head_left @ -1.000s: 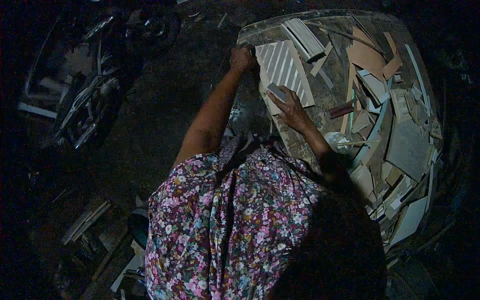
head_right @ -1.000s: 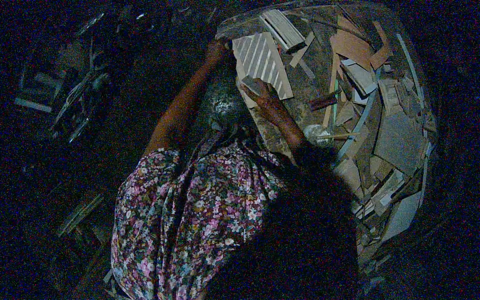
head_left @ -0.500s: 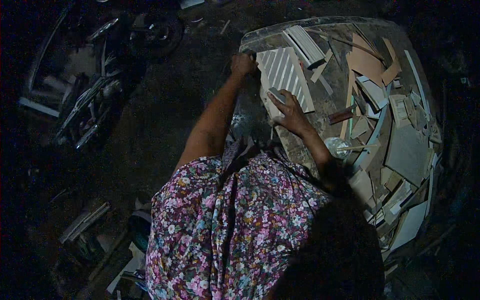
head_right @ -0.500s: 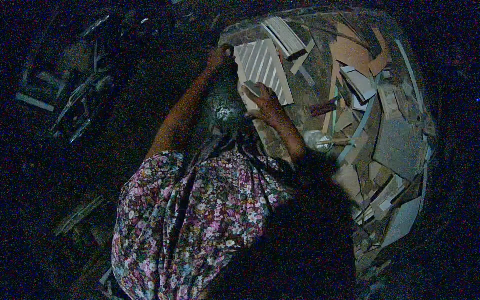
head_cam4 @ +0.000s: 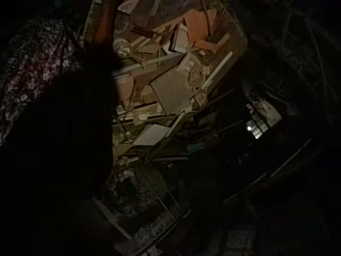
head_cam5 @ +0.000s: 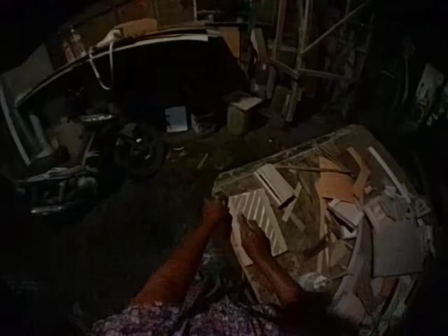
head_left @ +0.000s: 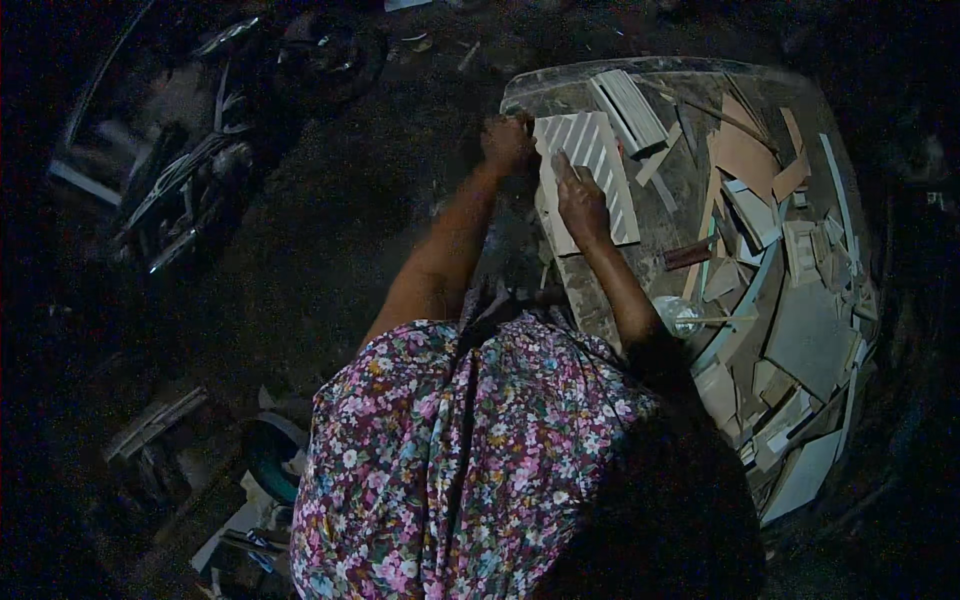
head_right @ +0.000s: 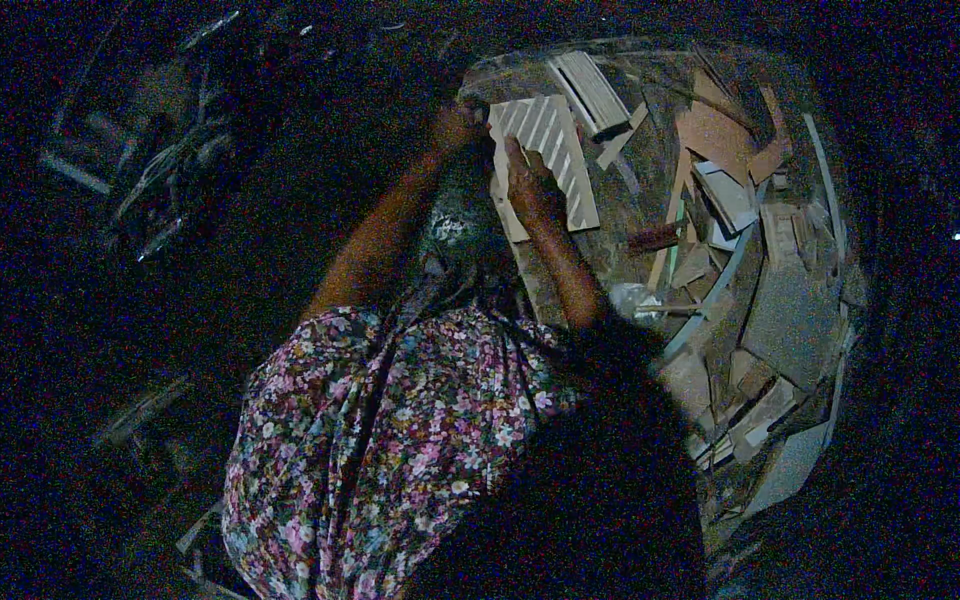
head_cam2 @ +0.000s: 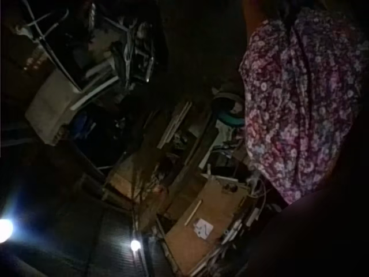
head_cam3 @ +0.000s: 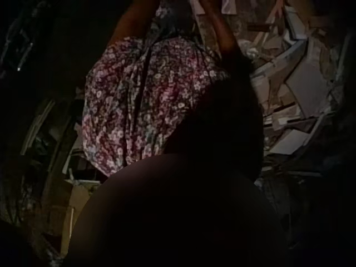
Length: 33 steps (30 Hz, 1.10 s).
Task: Assembling and aligning small wooden slats to create a structured panel or box on a workbench.
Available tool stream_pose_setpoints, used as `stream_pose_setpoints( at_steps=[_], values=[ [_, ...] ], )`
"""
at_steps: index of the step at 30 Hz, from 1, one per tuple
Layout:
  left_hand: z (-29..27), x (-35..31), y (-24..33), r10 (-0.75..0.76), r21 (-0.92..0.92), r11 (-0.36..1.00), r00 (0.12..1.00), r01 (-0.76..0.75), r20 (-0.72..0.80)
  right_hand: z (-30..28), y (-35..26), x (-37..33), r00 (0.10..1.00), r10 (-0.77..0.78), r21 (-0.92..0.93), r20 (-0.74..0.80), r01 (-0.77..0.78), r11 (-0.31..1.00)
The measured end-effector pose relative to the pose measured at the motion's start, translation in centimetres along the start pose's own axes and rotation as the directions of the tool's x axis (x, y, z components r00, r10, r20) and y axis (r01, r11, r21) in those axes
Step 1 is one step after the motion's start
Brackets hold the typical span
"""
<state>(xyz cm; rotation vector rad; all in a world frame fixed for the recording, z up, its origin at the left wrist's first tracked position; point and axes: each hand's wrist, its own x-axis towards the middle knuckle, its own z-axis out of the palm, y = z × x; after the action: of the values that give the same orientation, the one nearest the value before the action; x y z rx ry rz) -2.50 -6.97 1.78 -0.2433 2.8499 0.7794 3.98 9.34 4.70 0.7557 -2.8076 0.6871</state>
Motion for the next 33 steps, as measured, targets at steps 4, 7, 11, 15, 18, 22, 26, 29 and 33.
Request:
stream_pose_setpoints(
  at_steps=[4,7,11,15,18,22,26,29,33],
  values=[
    [0.1,1.0,-1.1,0.071,-0.002,0.997,0.989,-0.071,0.128,-0.4,-0.4,0.5,1.0,-0.006,0.073,0.013,0.005,0.997],
    [2.0,1.0,-1.8,-0.054,0.137,0.989,0.998,0.052,0.009,-0.4,-0.5,0.9,0.984,0.106,0.009,0.143,-0.108,0.994],
    [5.0,-1.1,-2.5,0.211,0.274,0.96,0.789,-0.056,-0.578,-0.5,-0.5,1.7,0.999,0.002,0.002,0.045,-0.002,1.0],
    [4.0,-5.8,1.0,0.079,-0.085,0.986,0.854,-0.142,-0.515,-1.4,0.2,3.0,0.979,0.111,0.057,0.173,-0.123,0.991],
    [4.7,-9.8,2.3,0.249,-0.052,0.949,0.843,-0.31,-0.476,-0.9,0.2,3.7,0.99,0.032,0.042,0.137,-0.038,0.998],
    [5.9,-11.9,3.6,0.23,-0.107,0.949,0.884,-0.296,-0.407,0.3,-0.1,3.2,0.974,-0.099,-0.126,0.205,0.126,0.984],
    [6.7,-11.7,3.2,0.239,-0.232,0.912,0.898,-0.338,-0.368,2.3,0.4,4.2,0.983,-0.115,-0.094,0.142,0.129,0.987],
    [7.5,-10.6,2.6,0.266,-0.268,0.895,0.909,-0.356,-0.321,2.7,0.1,6.8,0.988,-0.071,-0.158,0.137,0.093,0.983],
    [7.6,-10.6,3.5,0.251,-0.185,0.937,0.939,-0.297,-0.235,3.1,1.5,8.0,0.988,-0.092,-0.071,0.126,0.101,0.992]
  ],
)
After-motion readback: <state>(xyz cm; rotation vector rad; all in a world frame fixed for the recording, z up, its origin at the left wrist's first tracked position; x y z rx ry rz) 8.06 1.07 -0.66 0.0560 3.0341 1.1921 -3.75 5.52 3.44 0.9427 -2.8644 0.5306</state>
